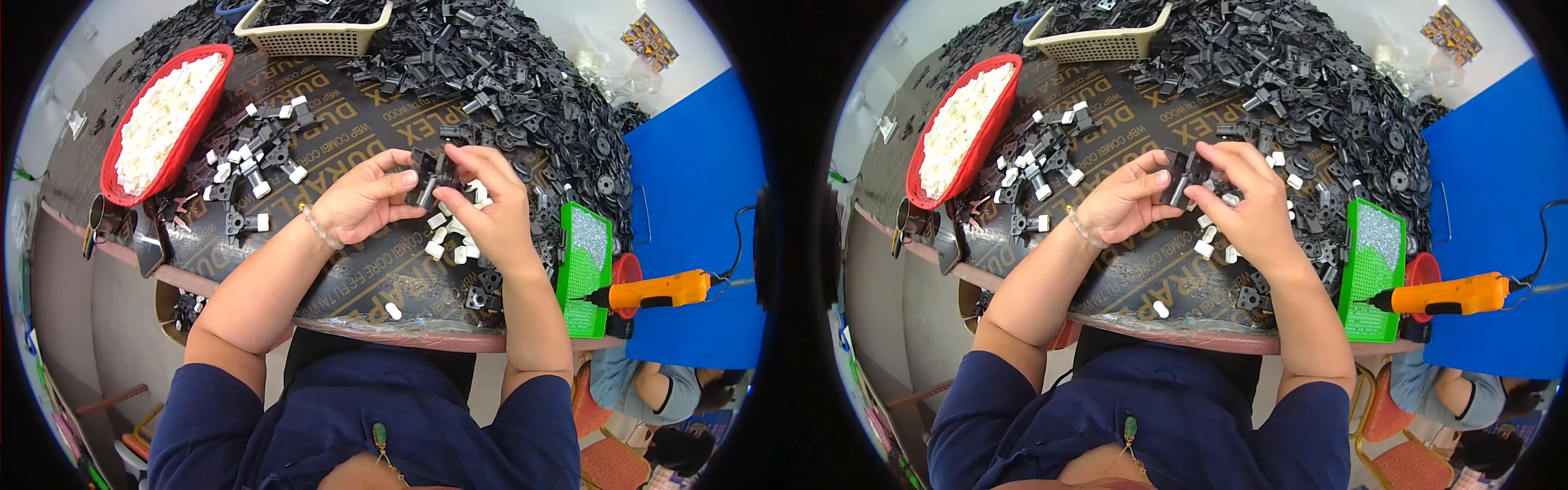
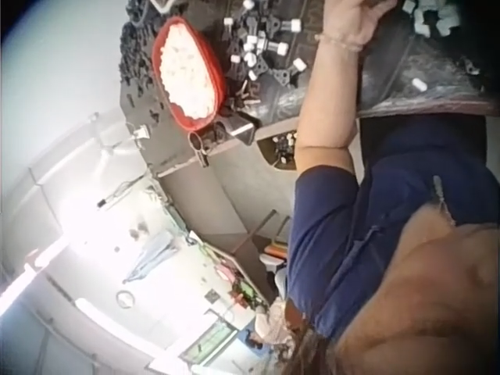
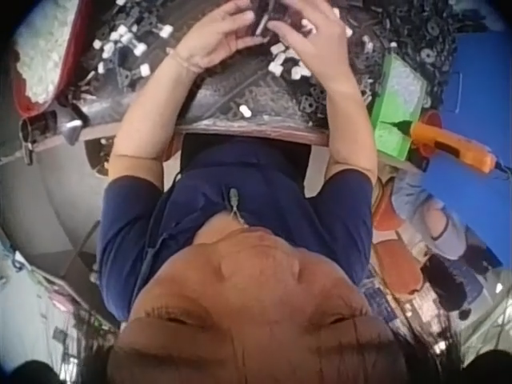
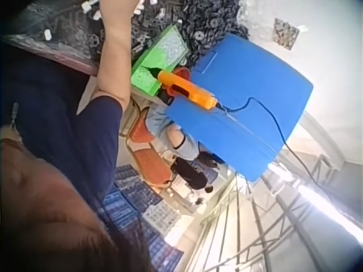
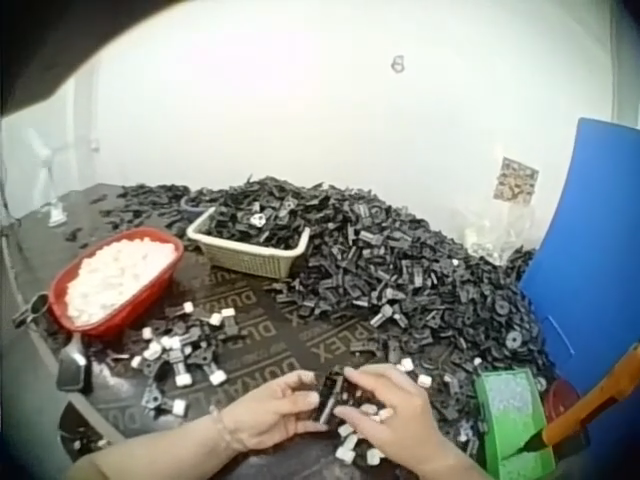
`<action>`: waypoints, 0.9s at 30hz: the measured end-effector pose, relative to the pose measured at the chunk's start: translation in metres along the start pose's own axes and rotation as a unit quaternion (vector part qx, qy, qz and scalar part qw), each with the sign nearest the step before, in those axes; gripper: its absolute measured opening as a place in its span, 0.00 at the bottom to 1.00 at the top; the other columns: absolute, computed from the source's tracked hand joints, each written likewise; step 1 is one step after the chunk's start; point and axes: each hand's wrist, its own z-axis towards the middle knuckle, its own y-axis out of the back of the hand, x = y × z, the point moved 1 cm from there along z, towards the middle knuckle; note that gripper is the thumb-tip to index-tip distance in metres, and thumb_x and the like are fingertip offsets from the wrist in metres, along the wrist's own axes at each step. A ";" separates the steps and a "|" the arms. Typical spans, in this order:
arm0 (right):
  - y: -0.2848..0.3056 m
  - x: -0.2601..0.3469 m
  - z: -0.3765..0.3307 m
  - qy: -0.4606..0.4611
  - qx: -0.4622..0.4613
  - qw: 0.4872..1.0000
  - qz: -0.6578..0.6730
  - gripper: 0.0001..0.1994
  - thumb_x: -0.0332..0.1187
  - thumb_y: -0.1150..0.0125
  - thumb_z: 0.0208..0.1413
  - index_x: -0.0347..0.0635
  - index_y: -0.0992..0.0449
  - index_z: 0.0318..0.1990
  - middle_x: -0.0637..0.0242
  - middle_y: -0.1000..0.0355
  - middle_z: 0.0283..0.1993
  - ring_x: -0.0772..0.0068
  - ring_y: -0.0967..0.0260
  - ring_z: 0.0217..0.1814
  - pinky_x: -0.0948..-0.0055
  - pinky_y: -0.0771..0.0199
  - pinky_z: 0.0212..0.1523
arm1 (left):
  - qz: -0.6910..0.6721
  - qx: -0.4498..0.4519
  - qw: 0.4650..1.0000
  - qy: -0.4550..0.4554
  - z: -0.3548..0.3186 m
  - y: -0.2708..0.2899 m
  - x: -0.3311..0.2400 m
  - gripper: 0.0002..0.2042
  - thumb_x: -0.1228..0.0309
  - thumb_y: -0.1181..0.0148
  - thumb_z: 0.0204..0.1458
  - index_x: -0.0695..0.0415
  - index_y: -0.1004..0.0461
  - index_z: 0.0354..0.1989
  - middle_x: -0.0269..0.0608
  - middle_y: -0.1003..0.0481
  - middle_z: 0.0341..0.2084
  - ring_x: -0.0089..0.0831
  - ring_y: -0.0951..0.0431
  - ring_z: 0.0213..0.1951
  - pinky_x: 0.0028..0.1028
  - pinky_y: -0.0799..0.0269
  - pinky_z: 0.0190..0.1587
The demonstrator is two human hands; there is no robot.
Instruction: Assembling small black and white plastic components by hand at a factory workbench.
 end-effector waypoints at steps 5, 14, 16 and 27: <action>-0.007 -0.004 -0.004 0.002 0.018 1.000 -0.023 0.25 0.27 0.26 0.45 0.39 0.21 0.54 0.60 0.25 0.50 0.65 0.26 0.51 0.69 0.27 0.51 | 0.017 -0.013 1.000 0.007 -0.003 -0.007 0.002 0.11 0.72 0.39 0.60 0.51 0.28 0.50 0.35 0.22 0.43 0.30 0.19 0.47 0.34 0.17 0.48; -0.004 -0.007 0.000 -0.115 0.010 0.992 0.058 0.20 0.29 0.29 0.51 0.37 0.22 0.53 0.61 0.26 0.53 0.67 0.27 0.51 0.70 0.28 0.53 | 0.340 -0.064 0.935 -0.081 -0.004 -0.016 0.005 0.23 0.79 0.40 0.59 0.72 0.35 0.62 0.46 0.23 0.49 0.27 0.20 0.46 0.25 0.22 0.50; -0.002 -0.017 0.000 -0.121 0.029 0.990 0.063 0.15 0.30 0.33 0.56 0.35 0.21 0.51 0.62 0.27 0.53 0.71 0.28 0.50 0.73 0.29 0.53 | 0.326 -0.070 0.936 -0.113 -0.006 -0.013 0.008 0.18 0.77 0.40 0.59 0.71 0.30 0.57 0.44 0.21 0.46 0.25 0.20 0.45 0.25 0.23 0.49; -0.001 -0.019 -0.005 -0.202 0.055 0.964 0.165 0.12 0.30 0.35 0.60 0.31 0.24 0.47 0.67 0.29 0.48 0.79 0.33 0.45 0.79 0.32 0.46 | 0.583 -0.093 0.799 -0.117 -0.011 -0.027 -0.003 0.10 0.72 0.39 0.60 0.66 0.25 0.45 0.37 0.19 0.31 0.18 0.21 0.33 0.21 0.25 0.37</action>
